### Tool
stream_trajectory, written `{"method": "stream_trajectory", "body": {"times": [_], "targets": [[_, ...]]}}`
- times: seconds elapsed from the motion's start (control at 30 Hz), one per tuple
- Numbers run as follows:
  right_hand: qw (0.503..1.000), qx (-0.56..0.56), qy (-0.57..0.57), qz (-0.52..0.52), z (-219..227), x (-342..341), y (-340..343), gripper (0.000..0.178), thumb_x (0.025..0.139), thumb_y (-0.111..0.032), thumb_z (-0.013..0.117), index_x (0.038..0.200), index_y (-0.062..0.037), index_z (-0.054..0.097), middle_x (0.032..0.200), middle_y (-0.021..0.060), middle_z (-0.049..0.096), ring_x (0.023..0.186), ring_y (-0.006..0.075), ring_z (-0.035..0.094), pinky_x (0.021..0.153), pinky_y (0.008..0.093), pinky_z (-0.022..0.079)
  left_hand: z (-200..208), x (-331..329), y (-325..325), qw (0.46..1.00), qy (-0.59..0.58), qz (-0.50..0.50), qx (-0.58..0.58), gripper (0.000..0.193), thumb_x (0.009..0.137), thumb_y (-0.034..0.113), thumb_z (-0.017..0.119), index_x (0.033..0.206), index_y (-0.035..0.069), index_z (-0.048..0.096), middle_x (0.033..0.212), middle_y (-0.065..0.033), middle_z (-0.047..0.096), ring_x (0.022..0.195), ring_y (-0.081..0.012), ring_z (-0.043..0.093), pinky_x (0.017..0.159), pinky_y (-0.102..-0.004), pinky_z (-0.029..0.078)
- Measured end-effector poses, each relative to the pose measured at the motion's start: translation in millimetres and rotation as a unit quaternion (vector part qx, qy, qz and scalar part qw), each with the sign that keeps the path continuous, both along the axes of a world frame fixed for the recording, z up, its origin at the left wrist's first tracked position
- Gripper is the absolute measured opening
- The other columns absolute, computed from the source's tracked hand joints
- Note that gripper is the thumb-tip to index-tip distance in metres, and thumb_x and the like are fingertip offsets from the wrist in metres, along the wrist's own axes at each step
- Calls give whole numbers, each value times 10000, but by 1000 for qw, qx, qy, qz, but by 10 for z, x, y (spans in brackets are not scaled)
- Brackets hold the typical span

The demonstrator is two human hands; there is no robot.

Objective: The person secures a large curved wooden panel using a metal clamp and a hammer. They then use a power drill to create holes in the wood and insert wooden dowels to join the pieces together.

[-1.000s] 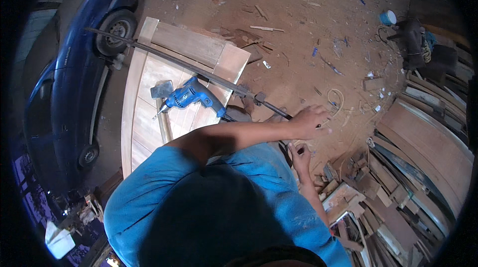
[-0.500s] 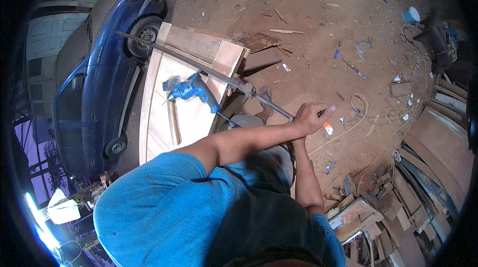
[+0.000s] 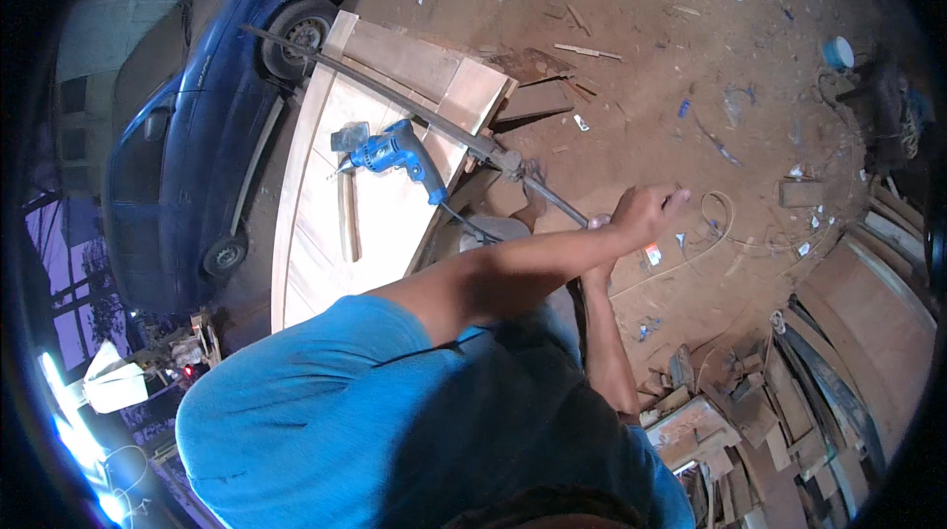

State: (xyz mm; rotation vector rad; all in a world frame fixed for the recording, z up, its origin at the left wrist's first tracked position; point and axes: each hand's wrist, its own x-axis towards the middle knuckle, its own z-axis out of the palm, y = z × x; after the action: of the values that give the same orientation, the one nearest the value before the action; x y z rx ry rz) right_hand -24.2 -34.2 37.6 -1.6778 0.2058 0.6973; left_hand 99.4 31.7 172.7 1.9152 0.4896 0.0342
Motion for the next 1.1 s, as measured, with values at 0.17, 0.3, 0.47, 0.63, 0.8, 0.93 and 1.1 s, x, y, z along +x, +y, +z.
{"method": "stream_trajectory", "body": {"times": [0.17, 0.3, 0.47, 0.63, 0.8, 0.93, 1.1], "targets": [[991, 55, 118, -39, 501, 118, 42, 396, 1013, -285, 670, 1231, 40, 609, 1053, 81, 630, 1006, 205, 593, 873, 383, 497, -50, 161, 128, 989, 73, -130, -13, 335, 1011, 347, 650, 996, 30, 758, 849, -204, 718, 801, -367, 717, 728, -452, 549], [981, -162, -101, -36, 911, 25, -116, 423, 1012, -313, 686, 1218, 51, 621, 1063, 115, 645, 993, 216, 591, 899, 367, 489, 200, -302, 975, 990, -110, -63, -61, 293, 1012, 311, 664, 1129, 55, 748, 1125, -155, 743, 1062, -288, 704, 908, -408, 541], [972, -176, -153, -13, 1776, 29, -2, 264, 958, -193, 750, 1084, 20, 657, 1053, 140, 694, 953, 204, 635, 875, 341, 505, 222, -1897, 3070, 887, -78, 397, 222, 207, 1011, 157, 647, 1168, 35, 590, 1091, -99, 671, 996, -233, 651, 899, -347, 519], [923, 76, -122, 358, 1845, 290, 1569, 412, 939, -320, 762, 1200, -19, 658, 1052, 179, 702, 1013, 306, 686, 908, 436, 545, -352, -2472, 3961, 659, 36, 727, -189, 668, 975, 483, 710, 1346, -49, 551, 1274, -159, 672, 1057, -339, 702, 919, -474, 559], [815, -84, -287, 496, 1430, 86, 2956, 708, 830, -348, 833, 1345, 22, 519, 1155, 253, 661, 1178, 423, 621, 1006, 488, 490, -723, -2474, 4398, 573, -85, 691, -431, 672, 965, 458, 717, 1361, -48, 522, 1226, -161, 683, 1019, -344, 711, 906, -545, 605], [817, -125, -161, 539, 1493, 176, 3248, 774, 795, -303, 848, 1395, 0, 465, 1273, 271, 604, 1218, 447, 599, 1020, 498, 487, -462, -2560, 4430, 593, -53, 655, -465, 416, 954, 361, 676, 1182, 20, 603, 1039, -125, 700, 946, -282, 709, 892, -508, 592], [840, 72, -135, 521, 2112, 373, 2815, 776, 789, -270, 876, 1391, 29, 490, 1235, 202, 665, 1142, 329, 658, 1022, 451, 500, 552, -2238, 3921, 690, -159, 532, -465, 334, 963, 457, 564, 945, 125, 595, 831, -46, 625, 790, -212, 641, 783, -383, 542]]}}
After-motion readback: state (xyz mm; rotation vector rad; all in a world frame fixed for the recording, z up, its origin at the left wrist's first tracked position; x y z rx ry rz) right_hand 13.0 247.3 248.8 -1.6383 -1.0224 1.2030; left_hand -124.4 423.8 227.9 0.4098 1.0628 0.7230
